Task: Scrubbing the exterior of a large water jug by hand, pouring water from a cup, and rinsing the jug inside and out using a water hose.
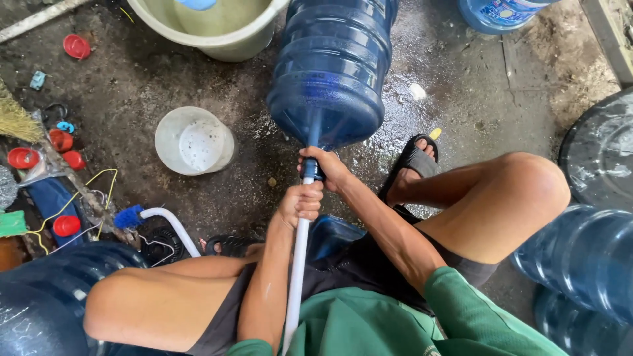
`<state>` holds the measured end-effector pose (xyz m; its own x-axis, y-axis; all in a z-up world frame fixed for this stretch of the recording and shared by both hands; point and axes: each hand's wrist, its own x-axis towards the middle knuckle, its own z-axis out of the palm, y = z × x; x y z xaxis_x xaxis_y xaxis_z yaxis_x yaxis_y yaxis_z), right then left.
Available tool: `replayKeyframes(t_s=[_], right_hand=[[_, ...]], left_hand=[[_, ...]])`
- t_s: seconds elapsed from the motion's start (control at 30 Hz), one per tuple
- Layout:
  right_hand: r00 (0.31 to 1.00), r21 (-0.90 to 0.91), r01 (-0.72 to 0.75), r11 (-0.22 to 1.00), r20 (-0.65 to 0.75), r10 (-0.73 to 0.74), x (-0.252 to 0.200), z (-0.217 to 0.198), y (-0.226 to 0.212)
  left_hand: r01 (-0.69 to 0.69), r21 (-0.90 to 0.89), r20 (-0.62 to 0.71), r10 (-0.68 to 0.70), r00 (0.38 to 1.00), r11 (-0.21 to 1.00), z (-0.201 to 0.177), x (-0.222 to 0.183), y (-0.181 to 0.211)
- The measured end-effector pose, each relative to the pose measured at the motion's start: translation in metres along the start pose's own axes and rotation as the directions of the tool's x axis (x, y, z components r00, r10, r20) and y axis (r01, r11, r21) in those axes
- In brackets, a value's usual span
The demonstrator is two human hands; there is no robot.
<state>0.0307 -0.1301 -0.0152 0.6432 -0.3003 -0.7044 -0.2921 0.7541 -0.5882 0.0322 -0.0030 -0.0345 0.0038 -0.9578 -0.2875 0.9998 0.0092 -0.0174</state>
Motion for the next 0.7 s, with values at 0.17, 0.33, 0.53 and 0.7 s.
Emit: replayKeyframes(t_s=[0.17,0.33,0.53,0.7], right_hand=[[1.000,0.021,-0.024,0.999,0.001,0.024,-0.008,-0.006,-0.006],[1.000,0.047,-0.019,0.999,0.017,0.018,-0.006,-0.003,-0.004],[0.998,-0.007,-0.021,1.000,0.061,0.022,-0.007,-0.009,-0.002],[0.975,0.034,-0.109,0.993,0.200,0.101,-0.042,0.000,-0.013]], left_hand=[[0.016,0.038,-0.002,-0.016,1.000,0.999,-0.012,0.010,-0.006],[0.034,0.546,-0.384,0.214,0.898,0.837,0.024,0.002,-0.002],[-0.002,-0.078,0.057,0.007,0.998,0.997,-0.019,0.007,-0.008],[0.030,0.087,-0.095,-0.021,0.995,0.996,-0.011,0.002,-0.002]])
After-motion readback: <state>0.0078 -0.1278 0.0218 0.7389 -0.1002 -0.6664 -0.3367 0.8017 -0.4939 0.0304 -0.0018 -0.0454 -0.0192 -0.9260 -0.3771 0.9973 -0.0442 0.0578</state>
